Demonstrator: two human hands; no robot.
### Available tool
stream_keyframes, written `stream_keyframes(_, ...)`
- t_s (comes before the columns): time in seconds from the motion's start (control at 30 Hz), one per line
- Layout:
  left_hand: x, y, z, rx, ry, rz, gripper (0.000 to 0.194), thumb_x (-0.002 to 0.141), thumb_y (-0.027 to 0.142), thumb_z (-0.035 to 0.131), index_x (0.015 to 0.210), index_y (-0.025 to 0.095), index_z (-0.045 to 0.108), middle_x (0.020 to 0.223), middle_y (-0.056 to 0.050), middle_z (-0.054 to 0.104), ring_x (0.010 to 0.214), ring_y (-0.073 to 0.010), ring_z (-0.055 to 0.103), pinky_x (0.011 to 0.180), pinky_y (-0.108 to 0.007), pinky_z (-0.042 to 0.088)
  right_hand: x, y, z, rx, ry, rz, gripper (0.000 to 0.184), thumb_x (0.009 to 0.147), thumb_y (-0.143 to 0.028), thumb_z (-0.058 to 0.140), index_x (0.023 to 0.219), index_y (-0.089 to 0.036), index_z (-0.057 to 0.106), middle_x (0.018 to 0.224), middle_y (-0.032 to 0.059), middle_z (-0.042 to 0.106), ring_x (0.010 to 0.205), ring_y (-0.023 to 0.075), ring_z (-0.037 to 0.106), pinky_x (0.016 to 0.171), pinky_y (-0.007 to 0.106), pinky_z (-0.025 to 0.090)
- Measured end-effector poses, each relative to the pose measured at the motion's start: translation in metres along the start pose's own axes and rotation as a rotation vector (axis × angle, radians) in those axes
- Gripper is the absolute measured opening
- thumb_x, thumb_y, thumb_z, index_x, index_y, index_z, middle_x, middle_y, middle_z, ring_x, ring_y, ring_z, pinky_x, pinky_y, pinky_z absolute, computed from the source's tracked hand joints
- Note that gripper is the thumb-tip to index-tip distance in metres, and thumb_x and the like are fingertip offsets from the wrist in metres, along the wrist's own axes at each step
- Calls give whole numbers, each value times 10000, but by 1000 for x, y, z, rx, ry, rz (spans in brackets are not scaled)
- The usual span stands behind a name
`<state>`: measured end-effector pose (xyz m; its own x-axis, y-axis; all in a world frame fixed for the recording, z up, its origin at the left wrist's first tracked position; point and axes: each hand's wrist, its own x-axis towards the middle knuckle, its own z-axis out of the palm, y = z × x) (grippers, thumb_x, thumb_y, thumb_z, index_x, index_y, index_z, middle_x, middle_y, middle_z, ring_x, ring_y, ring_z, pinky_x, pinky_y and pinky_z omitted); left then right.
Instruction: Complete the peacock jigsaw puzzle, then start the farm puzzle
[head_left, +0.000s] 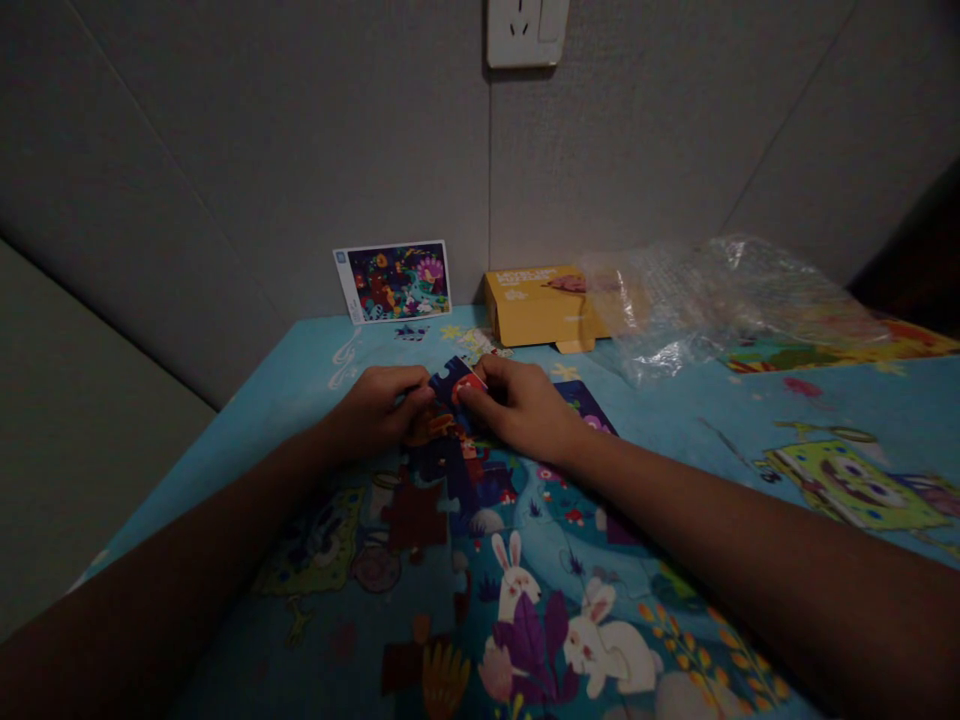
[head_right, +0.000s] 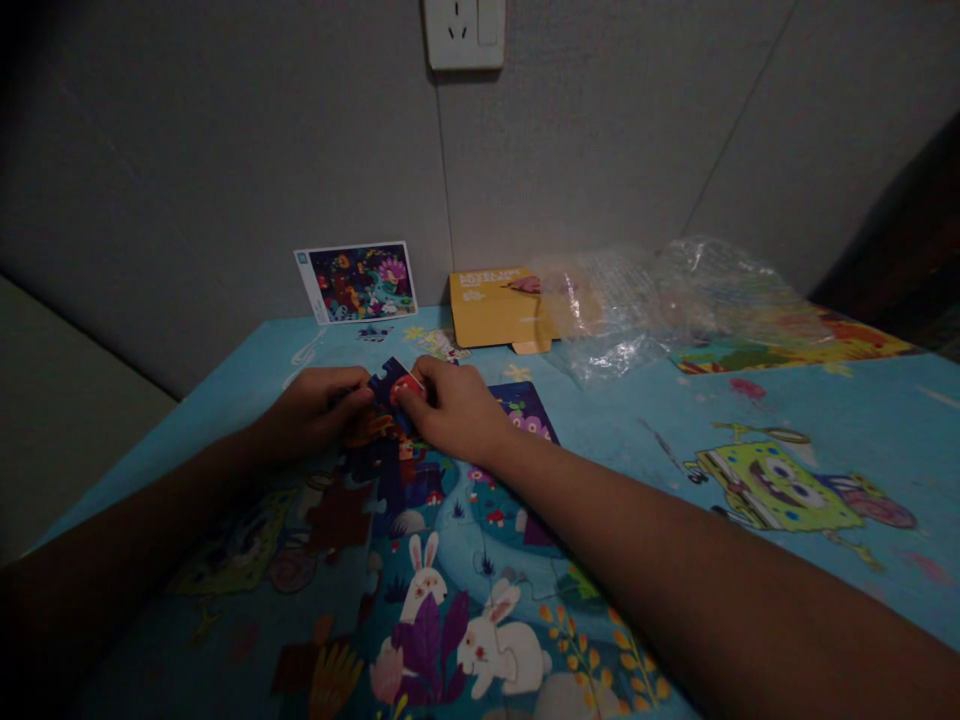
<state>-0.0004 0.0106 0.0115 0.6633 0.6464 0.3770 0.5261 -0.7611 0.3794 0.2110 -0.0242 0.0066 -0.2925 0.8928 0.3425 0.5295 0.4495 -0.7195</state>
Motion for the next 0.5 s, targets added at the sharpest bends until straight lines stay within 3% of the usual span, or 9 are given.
stream_keyframes(0.3, 0, 5, -4, 13, 42, -28, 326, 925, 310, 397, 637, 171, 466, 572, 28, 475, 544, -104, 427, 541, -232, 322, 1, -3, -3, 61, -48, 60, 333, 923, -325, 457, 637, -168, 524, 561, -22, 502, 545, 103, 433, 554, 250, 277)
stream_keyframes(0.5, 4, 11, -8, -32, 116, -15, 279, 929, 318, 401, 859, 142, 606, 797, -45, 612, 754, -156, 558, 711, -273, 430, 2, -2, -4, 37, -34, 55, 346, 903, -287, 464, 576, -177, 479, 547, -29, 453, 539, 104, 401, 548, 258, 264)
